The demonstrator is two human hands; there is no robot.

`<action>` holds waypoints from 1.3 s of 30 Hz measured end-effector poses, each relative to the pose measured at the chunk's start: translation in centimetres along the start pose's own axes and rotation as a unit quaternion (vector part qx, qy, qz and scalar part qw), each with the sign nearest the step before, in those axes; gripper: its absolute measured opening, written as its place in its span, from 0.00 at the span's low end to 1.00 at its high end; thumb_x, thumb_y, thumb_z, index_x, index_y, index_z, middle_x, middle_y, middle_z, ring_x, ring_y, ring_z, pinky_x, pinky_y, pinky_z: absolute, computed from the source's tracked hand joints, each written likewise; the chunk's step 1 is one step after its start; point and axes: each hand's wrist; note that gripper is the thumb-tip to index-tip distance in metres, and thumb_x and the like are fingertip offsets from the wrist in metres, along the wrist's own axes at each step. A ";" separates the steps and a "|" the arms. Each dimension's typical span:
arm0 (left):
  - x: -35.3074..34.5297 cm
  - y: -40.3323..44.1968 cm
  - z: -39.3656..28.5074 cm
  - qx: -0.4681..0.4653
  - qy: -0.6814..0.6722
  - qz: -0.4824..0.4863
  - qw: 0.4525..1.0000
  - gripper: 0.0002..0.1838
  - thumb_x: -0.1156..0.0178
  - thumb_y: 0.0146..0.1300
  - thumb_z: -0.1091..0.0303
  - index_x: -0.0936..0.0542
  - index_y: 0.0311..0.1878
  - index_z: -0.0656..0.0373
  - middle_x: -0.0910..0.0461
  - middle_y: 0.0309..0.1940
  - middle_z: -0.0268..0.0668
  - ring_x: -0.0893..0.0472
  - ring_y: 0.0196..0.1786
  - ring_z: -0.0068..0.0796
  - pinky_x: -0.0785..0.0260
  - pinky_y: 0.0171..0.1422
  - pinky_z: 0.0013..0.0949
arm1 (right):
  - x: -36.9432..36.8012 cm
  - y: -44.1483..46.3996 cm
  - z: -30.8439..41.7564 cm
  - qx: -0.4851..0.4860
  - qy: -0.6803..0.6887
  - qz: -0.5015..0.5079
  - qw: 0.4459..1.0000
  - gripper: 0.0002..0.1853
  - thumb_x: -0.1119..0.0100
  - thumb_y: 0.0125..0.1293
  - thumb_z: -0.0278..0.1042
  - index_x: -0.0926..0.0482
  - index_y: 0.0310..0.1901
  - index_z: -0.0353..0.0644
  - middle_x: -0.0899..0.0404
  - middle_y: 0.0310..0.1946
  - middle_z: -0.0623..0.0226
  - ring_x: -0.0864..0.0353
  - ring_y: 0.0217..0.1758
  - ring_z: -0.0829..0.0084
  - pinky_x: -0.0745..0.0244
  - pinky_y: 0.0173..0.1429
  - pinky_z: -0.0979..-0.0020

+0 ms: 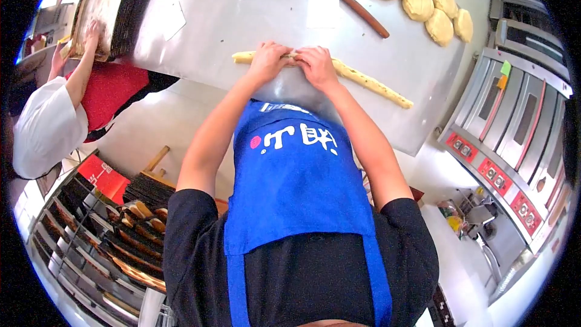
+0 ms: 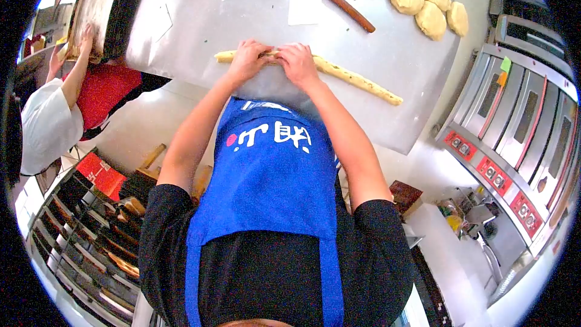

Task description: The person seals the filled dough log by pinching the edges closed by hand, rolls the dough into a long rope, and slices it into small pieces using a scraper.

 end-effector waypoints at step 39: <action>1.1 -0.7 -0.1 -0.078 0.018 0.008 0.997 0.12 0.28 0.63 0.64 0.16 0.47 0.54 0.14 0.44 0.38 0.17 0.57 0.43 0.31 0.70 0.50 | 3.9 -0.9 -1.1 -0.039 -0.038 0.046 0.997 0.26 0.25 0.65 0.45 0.13 0.64 0.50 0.10 0.60 0.66 0.15 0.61 0.58 0.23 0.67 0.57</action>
Point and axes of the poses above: each hand's wrist, its own y-axis towards the middle knuckle, its own x-axis out of the back of the hand, z = x × y
